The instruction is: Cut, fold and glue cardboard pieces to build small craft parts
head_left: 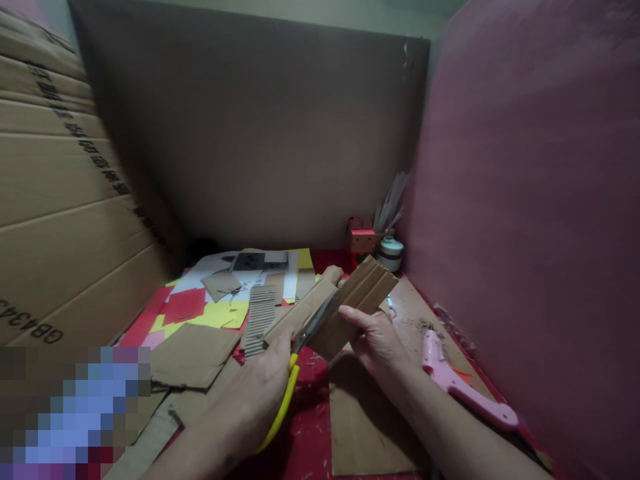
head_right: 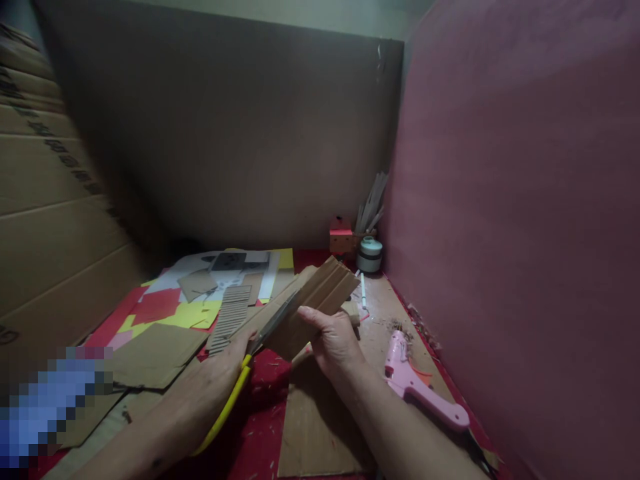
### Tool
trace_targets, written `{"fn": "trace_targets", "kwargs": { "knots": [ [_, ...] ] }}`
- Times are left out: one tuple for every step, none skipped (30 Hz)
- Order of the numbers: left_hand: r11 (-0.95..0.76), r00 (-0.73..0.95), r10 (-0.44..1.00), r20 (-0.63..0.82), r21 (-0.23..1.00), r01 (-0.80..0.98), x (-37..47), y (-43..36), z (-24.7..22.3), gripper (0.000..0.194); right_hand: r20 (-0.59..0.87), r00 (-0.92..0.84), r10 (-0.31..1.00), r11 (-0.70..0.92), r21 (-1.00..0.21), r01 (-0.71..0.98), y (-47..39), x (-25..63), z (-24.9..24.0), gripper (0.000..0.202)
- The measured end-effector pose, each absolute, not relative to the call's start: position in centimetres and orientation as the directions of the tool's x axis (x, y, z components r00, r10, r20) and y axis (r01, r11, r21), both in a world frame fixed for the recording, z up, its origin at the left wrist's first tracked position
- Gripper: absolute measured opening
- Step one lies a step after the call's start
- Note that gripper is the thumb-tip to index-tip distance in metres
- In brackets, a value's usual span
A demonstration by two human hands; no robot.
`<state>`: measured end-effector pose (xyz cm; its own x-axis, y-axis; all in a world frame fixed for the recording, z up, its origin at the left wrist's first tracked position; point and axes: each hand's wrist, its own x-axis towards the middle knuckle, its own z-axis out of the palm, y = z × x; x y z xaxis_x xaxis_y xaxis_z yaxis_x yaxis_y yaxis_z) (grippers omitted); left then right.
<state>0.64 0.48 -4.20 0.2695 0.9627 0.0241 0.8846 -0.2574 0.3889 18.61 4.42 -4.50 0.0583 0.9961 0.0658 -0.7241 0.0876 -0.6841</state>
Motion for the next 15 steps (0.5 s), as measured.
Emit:
{"fn": "trace_targets", "kwargs": {
  "knots": [
    [-0.259, 0.265, 0.963, 0.043, 0.401, 0.879, 0.66, 0.45, -4.18, 0.05, 0.07, 0.066, 0.995, 0.096, -0.686, -0.721, 4.44, 18.64, -4.49, 0.045],
    [-0.265, 0.268, 0.962, 0.052, 0.407, 0.874, 0.68, 0.41, -4.12, 0.048, 0.068, 0.068, 0.995, 0.097, -0.689, -0.718, 4.44, 18.65, -4.48, 0.045],
    [-0.275, 0.28, 0.959, 0.049, 0.406, 0.871, 0.68, 0.38, -4.03, 0.046, 0.062, 0.069, 0.996, 0.093, -0.692, -0.716, 4.43, 18.65, -4.47, 0.045],
    [-0.279, 0.288, 0.957, 0.038, 0.399, 0.873, 0.68, 0.36, -3.92, 0.044, 0.054, 0.066, 0.996, 0.085, -0.695, -0.714, 4.4, 18.64, -4.46, 0.044],
    [-0.279, 0.291, 0.956, 0.028, 0.384, 0.88, 0.68, 0.35, -3.82, 0.042, 0.047, 0.064, 0.997, 0.079, -0.696, -0.714, 4.36, 18.61, -4.46, 0.044],
    [-0.284, 0.297, 0.955, 0.021, 0.365, 0.886, 0.68, 0.36, -3.73, 0.041, 0.042, 0.064, 0.997, 0.076, -0.696, -0.714, 4.32, 18.56, -4.47, 0.045],
    [-0.294, 0.306, 0.952, 0.02, 0.349, 0.89, 0.69, 0.37, -3.68, 0.04, 0.04, 0.065, 0.997, 0.074, -0.694, -0.716, 4.28, 18.51, -4.5, 0.045],
    [-0.304, 0.315, 0.949, 0.021, 0.336, 0.892, 0.7, 0.4, -3.66, 0.04, 0.039, 0.061, 0.997, 0.071, -0.692, -0.719, 4.25, 18.45, -4.53, 0.045],
    [-0.312, 0.323, 0.946, 0.022, 0.325, 0.893, 0.72, 0.43, -3.67, 0.042, 0.039, 0.057, 0.998, 0.068, -0.689, -0.721, 4.23, 18.4, -4.57, 0.044],
    [-0.319, 0.329, 0.944, 0.021, 0.317, 0.893, 0.75, 0.46, -3.69, 0.045, 0.04, 0.052, 0.998, 0.066, -0.689, -0.722, 4.22, 18.35, -4.6, 0.044],
    [-0.322, 0.333, 0.943, 0.02, 0.311, 0.894, 0.78, 0.47, -3.72, 0.048, 0.042, 0.05, 0.998, 0.065, -0.689, -0.722, 4.22, 18.3, -4.63, 0.043],
    [-0.319, 0.331, 0.943, 0.013, 0.304, 0.898, 0.82, 0.47, -3.73, 0.05, 0.045, 0.047, 0.998, 0.065, -0.689, -0.721, 4.22, 18.27, -4.64, 0.043],
    [-0.314, 0.326, 0.945, 0.007, 0.294, 0.903, 0.86, 0.46, -3.73, 0.051, 0.052, 0.045, 0.998, 0.069, -0.69, -0.721, 4.22, 18.25, -4.63, 0.042],
    [-0.308, 0.321, 0.947, 0.002, 0.284, 0.908, 0.89, 0.44, -3.71, 0.051, 0.061, 0.045, 0.997, 0.074, -0.689, -0.721, 4.21, 18.24, -4.62, 0.042],
    [-0.305, 0.319, 0.948, -0.005, 0.279, 0.911, 0.92, 0.41, -3.67, 0.051, 0.068, 0.042, 0.997, 0.077, -0.689, -0.721, 4.18, 18.23, -4.6, 0.041]
  ]
}}
